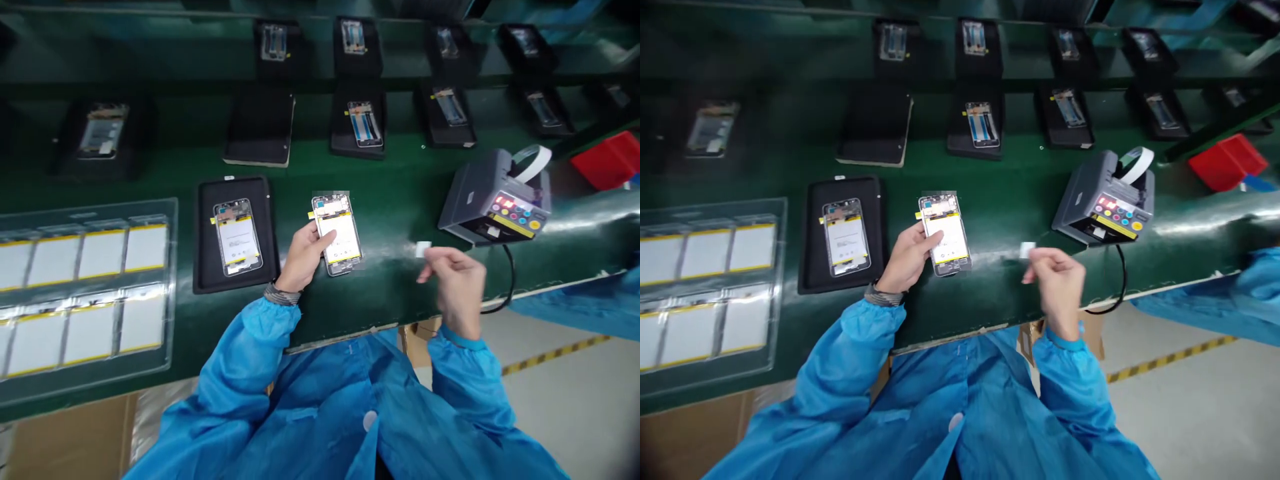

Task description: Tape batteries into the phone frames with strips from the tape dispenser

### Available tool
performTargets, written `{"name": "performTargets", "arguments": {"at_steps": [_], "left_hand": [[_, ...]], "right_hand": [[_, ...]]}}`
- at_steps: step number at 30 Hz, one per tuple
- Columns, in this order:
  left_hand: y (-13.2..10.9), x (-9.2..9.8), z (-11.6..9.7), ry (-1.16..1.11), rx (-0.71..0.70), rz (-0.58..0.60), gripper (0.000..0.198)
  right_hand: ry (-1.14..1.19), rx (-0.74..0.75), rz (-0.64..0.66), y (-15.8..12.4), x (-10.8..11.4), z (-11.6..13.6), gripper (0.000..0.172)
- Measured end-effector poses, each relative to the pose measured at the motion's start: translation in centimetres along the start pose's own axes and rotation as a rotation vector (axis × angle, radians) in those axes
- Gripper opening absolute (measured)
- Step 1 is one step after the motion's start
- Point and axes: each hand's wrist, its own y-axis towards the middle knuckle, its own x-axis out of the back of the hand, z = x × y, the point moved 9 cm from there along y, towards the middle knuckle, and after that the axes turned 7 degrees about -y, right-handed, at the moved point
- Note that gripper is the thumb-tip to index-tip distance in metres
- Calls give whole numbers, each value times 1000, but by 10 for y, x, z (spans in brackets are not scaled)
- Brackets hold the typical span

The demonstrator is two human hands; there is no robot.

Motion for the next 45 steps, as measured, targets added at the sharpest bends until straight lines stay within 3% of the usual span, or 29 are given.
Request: {"name": "performTargets", "arguments": {"at_steps": [2,4,6,9,29,39,42,45], "left_hand": [[-1,-1,-2,10,-37,-4,57],[-1,0,-2,18,-66,-12,57],[0,1,-3,22,-84,-18,56],[2,4,-3,20,-103,-27,56],[2,6,-3,9,-115,-45,52],[1,4,-3,-7,-94,-32,54],[0,4,-2,-8,-81,-29,55],[-1,1,-2,-18,-69,-3,56]], "right_hand": [[-19,-2,198,-21,-50,8,20],[-12,-7,300,-35,-86,12,27],[0,-12,327,-39,-107,13,31],[5,1,332,-38,-120,9,33],[-144,97,273,-37,-131,3,28],[-468,308,286,-35,-121,21,19],[-521,318,279,-31,-116,23,22],[-392,284,362,-25,-119,20,37]]}}
